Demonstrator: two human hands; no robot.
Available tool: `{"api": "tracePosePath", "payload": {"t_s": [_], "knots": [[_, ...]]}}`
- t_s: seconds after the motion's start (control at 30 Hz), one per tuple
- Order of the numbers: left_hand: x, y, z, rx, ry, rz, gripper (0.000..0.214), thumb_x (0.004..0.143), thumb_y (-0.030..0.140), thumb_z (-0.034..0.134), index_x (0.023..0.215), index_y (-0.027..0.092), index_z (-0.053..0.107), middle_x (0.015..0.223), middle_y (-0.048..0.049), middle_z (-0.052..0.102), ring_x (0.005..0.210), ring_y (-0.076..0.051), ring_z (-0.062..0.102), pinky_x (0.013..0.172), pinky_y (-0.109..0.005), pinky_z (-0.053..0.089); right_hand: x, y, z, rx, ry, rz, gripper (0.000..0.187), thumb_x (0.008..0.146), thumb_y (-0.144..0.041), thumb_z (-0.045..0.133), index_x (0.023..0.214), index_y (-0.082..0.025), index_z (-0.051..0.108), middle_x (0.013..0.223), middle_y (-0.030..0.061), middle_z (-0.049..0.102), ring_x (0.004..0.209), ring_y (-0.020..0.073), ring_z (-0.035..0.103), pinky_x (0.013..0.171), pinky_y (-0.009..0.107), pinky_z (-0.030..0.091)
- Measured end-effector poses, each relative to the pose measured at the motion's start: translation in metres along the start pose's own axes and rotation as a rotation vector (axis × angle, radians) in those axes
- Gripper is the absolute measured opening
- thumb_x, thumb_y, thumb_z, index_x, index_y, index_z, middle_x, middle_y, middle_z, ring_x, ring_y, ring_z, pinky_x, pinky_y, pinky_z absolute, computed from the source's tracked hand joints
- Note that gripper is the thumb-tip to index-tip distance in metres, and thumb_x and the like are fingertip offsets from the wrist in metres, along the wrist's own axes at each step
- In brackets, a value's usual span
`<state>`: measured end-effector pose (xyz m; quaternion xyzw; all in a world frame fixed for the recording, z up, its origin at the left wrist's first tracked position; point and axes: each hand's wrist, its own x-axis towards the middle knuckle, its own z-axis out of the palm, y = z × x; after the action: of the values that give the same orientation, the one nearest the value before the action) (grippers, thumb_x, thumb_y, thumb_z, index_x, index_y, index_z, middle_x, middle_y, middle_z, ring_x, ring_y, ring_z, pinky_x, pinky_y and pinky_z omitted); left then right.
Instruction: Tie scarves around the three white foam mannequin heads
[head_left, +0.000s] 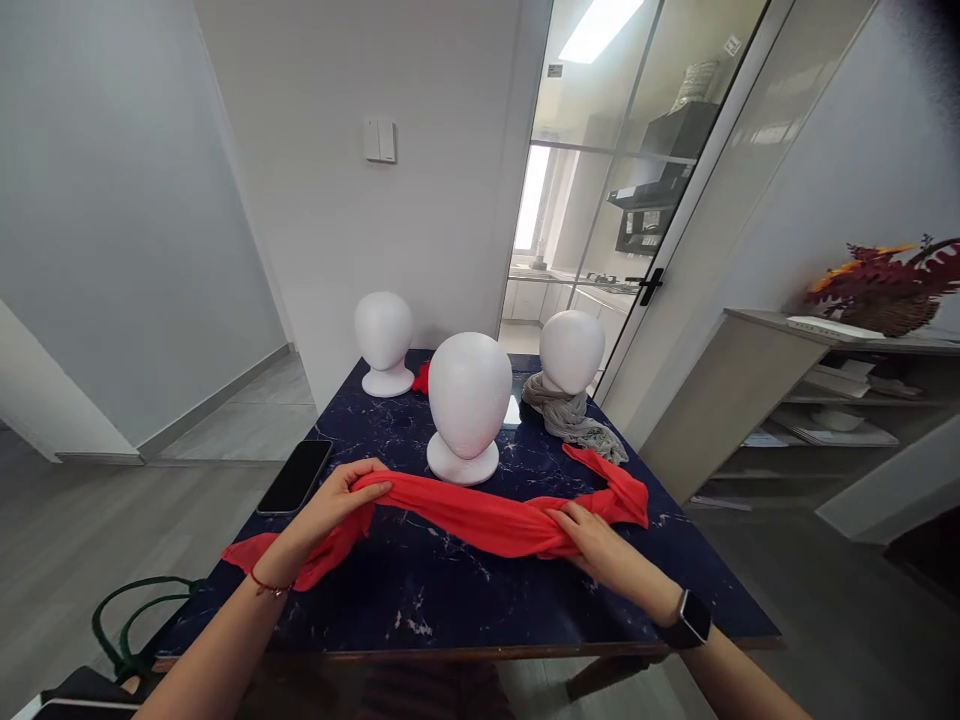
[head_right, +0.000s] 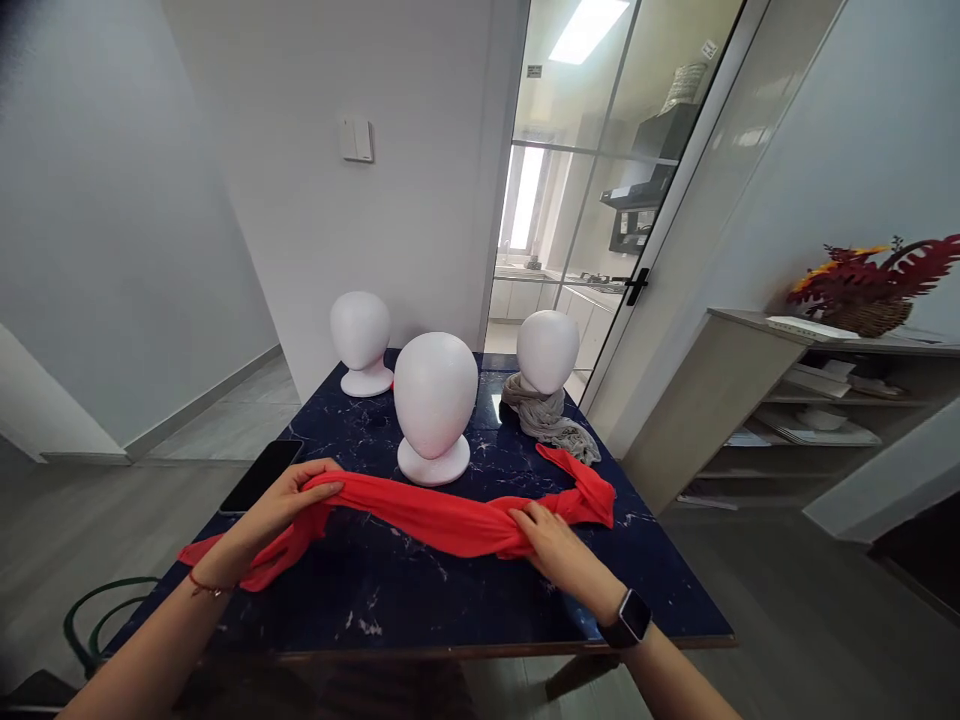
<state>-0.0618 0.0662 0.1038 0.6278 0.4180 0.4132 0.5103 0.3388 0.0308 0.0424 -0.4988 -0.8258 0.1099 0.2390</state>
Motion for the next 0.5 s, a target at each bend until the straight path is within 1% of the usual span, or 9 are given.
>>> {"api": "tracePosePath", "payload": {"t_s": [0.07,0.13,0.23,0.27,0.3,0.33,0.37,0.43,0.5], "knots": [[0.000,0.011,0.010,0.046,-0.036,0.027,0.015,0.076,0.033,0.066,0.073,0.018,0.069,0.073,-0.0032,0.063,0.069,-0.015,0.055,0.063,-0.023,0.045,0.002,-0.021,0.002,0.175,-0.001,-0.005,0.063,0.066,-0.020,0.071,0.126,-0.032,0.057,0.124,0.0087,0.060,0.111,0.0328,0.058,0.093,0.046,0.049],[-0.002,0.022,0.021,0.071,-0.082,0.039,0.016,0.078,0.034,0.064,0.076,0.019,0.070,0.075,-0.0041,0.064,0.072,-0.017,0.057,0.067,-0.025,0.046,0.010,-0.048,-0.001,0.345,0.050,-0.018,0.069,0.065,-0.027,0.076,0.130,-0.034,0.054,0.132,0.0069,0.055,0.120,0.0330,0.053,0.101,0.046,0.045],[-0.007,0.037,0.035,0.073,-0.114,0.057,0.018,0.080,0.034,0.062,0.082,0.019,0.072,0.079,-0.0046,0.067,0.074,-0.018,0.058,0.067,-0.025,0.046,0.029,-0.086,0.004,0.479,0.078,-0.079,0.086,0.060,-0.033,0.080,0.138,-0.033,0.043,0.139,0.0056,0.049,0.125,0.0330,0.048,0.105,0.050,0.040],[-0.009,0.041,0.037,0.069,-0.096,0.072,0.018,0.080,0.033,0.062,0.083,0.019,0.072,0.079,-0.0044,0.067,0.073,-0.018,0.058,0.066,-0.025,0.045,0.034,-0.095,0.008,0.505,0.066,-0.100,0.091,0.058,-0.033,0.080,0.140,-0.032,0.040,0.137,0.0061,0.051,0.123,0.0334,0.050,0.103,0.052,0.041],[-0.011,0.044,0.038,0.059,-0.044,0.103,0.017,0.079,0.033,0.063,0.082,0.019,0.072,0.079,-0.0039,0.066,0.072,-0.017,0.058,0.065,-0.024,0.045,0.038,-0.103,0.013,0.539,0.037,-0.111,0.090,0.058,-0.032,0.080,0.140,-0.030,0.040,0.130,0.0066,0.057,0.116,0.0332,0.056,0.099,0.052,0.046],[-0.012,0.048,0.036,0.038,0.042,0.146,0.017,0.078,0.034,0.064,0.080,0.019,0.071,0.078,-0.0030,0.066,0.071,-0.016,0.057,0.063,-0.023,0.044,0.040,-0.108,0.017,0.588,-0.010,-0.112,0.082,0.060,-0.030,0.078,0.136,-0.029,0.046,0.118,0.0063,0.065,0.105,0.0314,0.064,0.090,0.048,0.053],[-0.012,0.052,0.033,0.001,0.155,0.192,0.016,0.077,0.034,0.066,0.078,0.019,0.070,0.076,-0.0018,0.065,0.069,-0.014,0.056,0.062,-0.022,0.044,0.042,-0.110,0.019,0.646,-0.077,-0.105,0.068,0.064,-0.027,0.075,0.129,-0.027,0.055,0.103,0.0048,0.071,0.090,0.0279,0.069,0.079,0.041,0.058],[-0.012,0.059,0.020,-0.113,0.409,0.274,0.017,0.075,0.036,0.068,0.078,0.020,0.068,0.072,0.0009,0.062,0.063,-0.011,0.053,0.057,-0.019,0.042,0.043,-0.110,0.015,0.765,-0.185,-0.084,0.038,0.069,-0.023,0.069,0.106,-0.024,0.070,0.079,0.0011,0.073,0.067,0.0199,0.071,0.060,0.026,0.058],[-0.009,0.067,0.004,-0.205,0.577,0.316,0.018,0.073,0.036,0.069,0.077,0.019,0.066,0.070,0.0026,0.060,0.061,-0.009,0.051,0.054,-0.017,0.041,0.044,-0.102,-0.002,0.849,-0.253,-0.054,0.022,0.068,-0.023,0.069,0.089,-0.020,0.074,0.075,0.0003,0.073,0.062,0.0162,0.069,0.054,0.021,0.054]]}}
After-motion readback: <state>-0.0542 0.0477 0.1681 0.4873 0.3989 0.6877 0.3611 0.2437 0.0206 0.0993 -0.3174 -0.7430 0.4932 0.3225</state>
